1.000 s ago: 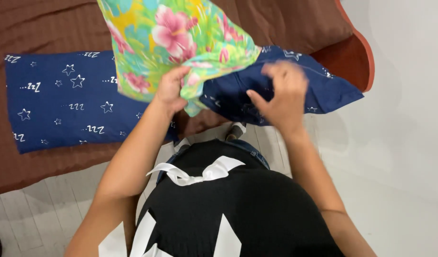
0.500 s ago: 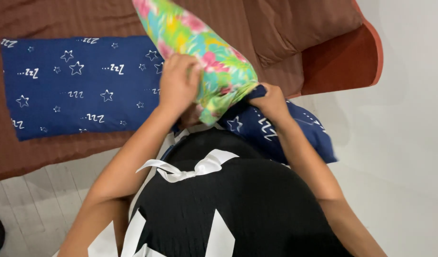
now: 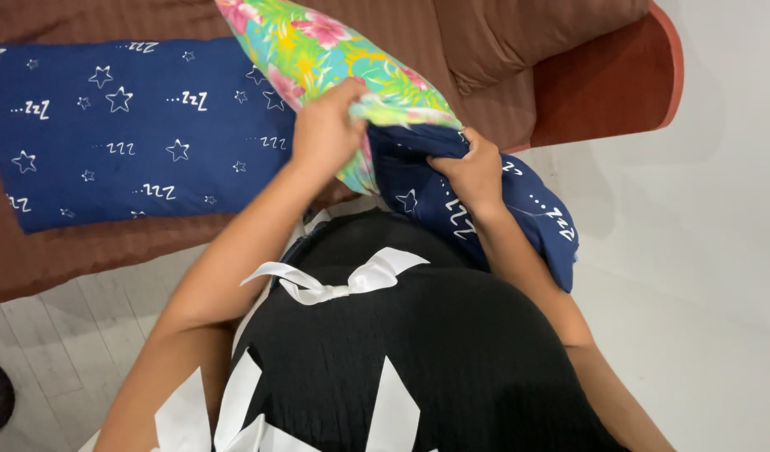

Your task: The person removes a floral pillowcase from a pillow, turns it inside out, and then folds it neatly on a bed. The person then places the folded pillowcase on a stack of other linens.

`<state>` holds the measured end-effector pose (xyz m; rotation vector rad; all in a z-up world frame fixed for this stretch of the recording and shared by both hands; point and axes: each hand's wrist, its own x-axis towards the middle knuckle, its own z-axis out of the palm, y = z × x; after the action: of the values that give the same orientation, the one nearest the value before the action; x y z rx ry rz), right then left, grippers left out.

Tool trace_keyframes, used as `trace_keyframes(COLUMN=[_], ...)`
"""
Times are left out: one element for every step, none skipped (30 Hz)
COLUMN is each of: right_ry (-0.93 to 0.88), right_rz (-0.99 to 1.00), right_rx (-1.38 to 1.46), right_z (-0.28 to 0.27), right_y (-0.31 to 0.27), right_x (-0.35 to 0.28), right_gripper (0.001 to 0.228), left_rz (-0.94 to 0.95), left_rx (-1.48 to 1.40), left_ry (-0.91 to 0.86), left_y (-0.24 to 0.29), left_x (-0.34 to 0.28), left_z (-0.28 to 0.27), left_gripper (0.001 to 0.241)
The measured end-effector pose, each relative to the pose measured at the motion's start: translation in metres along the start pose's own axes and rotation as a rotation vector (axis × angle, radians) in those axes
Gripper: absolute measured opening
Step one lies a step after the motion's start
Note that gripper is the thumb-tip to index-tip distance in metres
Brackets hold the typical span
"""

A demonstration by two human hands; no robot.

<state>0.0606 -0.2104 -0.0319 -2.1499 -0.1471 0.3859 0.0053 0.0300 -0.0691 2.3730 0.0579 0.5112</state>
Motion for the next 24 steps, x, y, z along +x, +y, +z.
trace_keyframes(right_ry=[-0.003, 0.009, 0.018, 0.013, 0.020, 0.027, 0.025, 0.009, -0.007, -0.010, -0.022, -0.033, -0.031, -0.013, 0.000, -0.002, -0.002, -0.001, 0.003, 0.002, 0.003, 0.008, 0.013, 0.018], right_rz=[-0.001, -0.057, -0.113, -0.114, -0.089, -0.064, -0.063, -0.116, -0.169, -0.167, -0.146, -0.125, -0.128, -0.129, -0.126, -0.125, -0.131, -0.136, -0.133, -0.157, -0.181, -0.179, -0.259, -0.339], right_rx=[-0.001, 0.003, 0.007, 0.007, -0.031, -0.069, -0.068, -0.104, -0.143, -0.145, -0.173, -0.201, -0.202, -0.194, -0.183, -0.181, -0.169, -0.157, -0.156, -0.203, -0.252, -0.252, -0.291, -0.329], right_z=[0.000, 0.000, 0.000, 0.000, 0.000, 0.000, 0.000, 0.000, -0.001, 0.000, 0.000, 0.000, 0.000, -0.001, 0.001, 0.001, 0.001, 0.001, 0.002, 0.003, 0.003, 0.002, 0.001, 0.001], right_y=[0.000, 0.000, -0.001, 0.000, 0.000, 0.000, -0.007, -0.013, -0.019, -0.021, -0.023, -0.025, -0.024, -0.024, -0.022, -0.022, -0.023, -0.024, -0.017, -0.010, -0.002, 0.001, 0.002, 0.004], right_x=[-0.001, -0.002, -0.004, -0.006, -0.007, -0.008, -0.013, -0.018, -0.024, -0.026, -0.026, -0.025, -0.026, -0.027, -0.030, -0.032, -0.034, -0.036, -0.037, -0.039, -0.040, -0.040, -0.041, -0.042], right_gripper=[0.035, 0.037, 0.040, 0.040, 0.037, 0.034, 0.034, 0.035, 0.036, 0.036, 0.036, 0.037, 0.037, 0.036, 0.035, 0.035, 0.037, 0.038, 0.038, 0.040, 0.042, 0.042, 0.040, 0.039], left_rz=[-0.003, -0.263, -0.522, -0.527, -0.670, -0.812, -0.814, -0.772, -0.724, -0.727, -0.618, -0.497, -0.494, -0.281, -0.072, -0.073, 0.025, 0.125, 0.129, -0.002, -0.131, -0.126, -0.242, -0.357], left_rx=[0.000, -0.263, -0.527, -0.526, -0.735, -0.945, -0.944, -0.829, -0.710, -0.710, -0.305, 0.096, 0.094, 0.154, 0.215, 0.218, 0.241, 0.263, 0.261, 0.302, 0.342, 0.339, 0.319, 0.298], left_ry=[0.001, -0.093, -0.189, -0.186, -0.175, -0.161, -0.161, 0.056, 0.267, 0.268, 0.301, 0.326, 0.328, 0.290, 0.244, 0.243, 0.128, 0.015, 0.012, -0.079, -0.170, -0.171, -0.263, -0.356], left_y=[-0.011, -0.022, -0.033, -0.049, -0.066, -0.083, -0.083, -0.082, -0.081, -0.064, -0.047, -0.029, -0.020, -0.011, -0.003, 0.003, 0.009, 0.015, 0.005, -0.004, -0.013, -0.020, -0.028, -0.035], left_x=[0.006, 0.011, 0.016, 0.016, 0.019, 0.021, 0.024, 0.026, 0.028, 0.027, 0.030, 0.033, 0.033, 0.032, 0.029, 0.030, 0.031, 0.033, 0.037, 0.040, 0.045, 0.048, 0.049, 0.050], left_z=[0.003, 0.006, 0.008, 0.020, 0.032, 0.043, 0.044, 0.046, 0.048, 0.038, 0.027, 0.016, 0.014, 0.012, 0.009, 0.008, 0.006, 0.005, 0.009, 0.014, 0.020, 0.022, 0.022, 0.022], left_gripper=[0.049, 0.042, 0.035, 0.035, 0.033, 0.031, 0.031, 0.025, 0.021, 0.021, 0.027, 0.033, 0.033, 0.037, 0.044, 0.044, 0.048, 0.057, 0.057, 0.050, 0.043, 0.043, 0.037, 0.032])
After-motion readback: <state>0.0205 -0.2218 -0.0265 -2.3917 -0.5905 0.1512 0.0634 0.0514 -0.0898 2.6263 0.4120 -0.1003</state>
